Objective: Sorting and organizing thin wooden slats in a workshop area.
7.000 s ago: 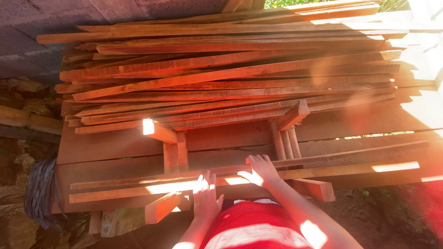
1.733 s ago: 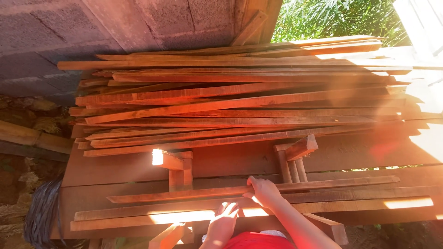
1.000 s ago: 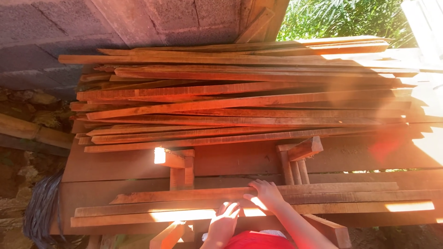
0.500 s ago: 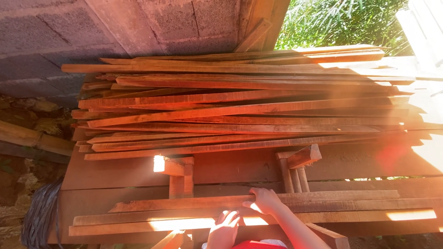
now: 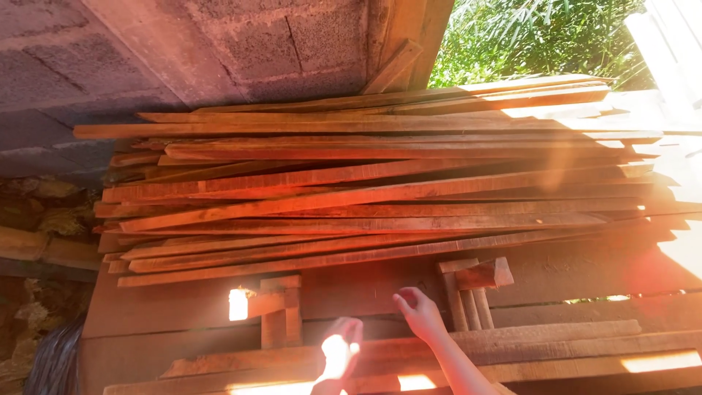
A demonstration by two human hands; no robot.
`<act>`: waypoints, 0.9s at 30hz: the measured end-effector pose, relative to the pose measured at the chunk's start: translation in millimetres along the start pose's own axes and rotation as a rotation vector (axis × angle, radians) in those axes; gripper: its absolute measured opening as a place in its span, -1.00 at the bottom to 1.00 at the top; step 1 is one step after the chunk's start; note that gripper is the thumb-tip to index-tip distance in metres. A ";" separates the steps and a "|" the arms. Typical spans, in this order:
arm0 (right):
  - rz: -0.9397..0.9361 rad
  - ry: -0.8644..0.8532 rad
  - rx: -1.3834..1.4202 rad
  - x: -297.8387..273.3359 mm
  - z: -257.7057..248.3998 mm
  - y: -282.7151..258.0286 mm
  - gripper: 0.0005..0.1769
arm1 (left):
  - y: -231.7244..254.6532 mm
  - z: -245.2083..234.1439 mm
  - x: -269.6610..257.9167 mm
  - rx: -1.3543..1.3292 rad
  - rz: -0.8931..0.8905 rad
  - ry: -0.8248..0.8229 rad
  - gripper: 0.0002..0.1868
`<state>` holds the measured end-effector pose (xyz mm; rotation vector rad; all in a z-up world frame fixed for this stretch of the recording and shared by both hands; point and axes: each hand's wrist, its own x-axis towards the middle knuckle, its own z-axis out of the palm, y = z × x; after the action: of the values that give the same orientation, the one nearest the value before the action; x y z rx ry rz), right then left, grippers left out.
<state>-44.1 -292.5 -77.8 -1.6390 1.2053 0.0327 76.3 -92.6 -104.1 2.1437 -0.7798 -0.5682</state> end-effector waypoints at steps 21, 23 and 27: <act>-0.464 0.588 -0.720 133.4 -94.8 -155.5 -0.18 | 103.4 -101.4 266.9 0.713 0.250 0.111 -0.25; -0.327 0.471 -0.889 133.6 -100.3 -163.5 -0.43 | 104.5 -102.9 268.4 0.786 0.106 -0.009 -0.15; -0.354 0.482 -0.870 125.2 -93.8 -139.5 -0.52 | 97.7 -102.4 256.2 0.865 0.072 -0.052 -0.25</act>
<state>67.9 -454.5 -5.9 -2.7261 1.3196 -0.0778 288.1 -266.6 -1.4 2.8599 -1.2914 -0.2579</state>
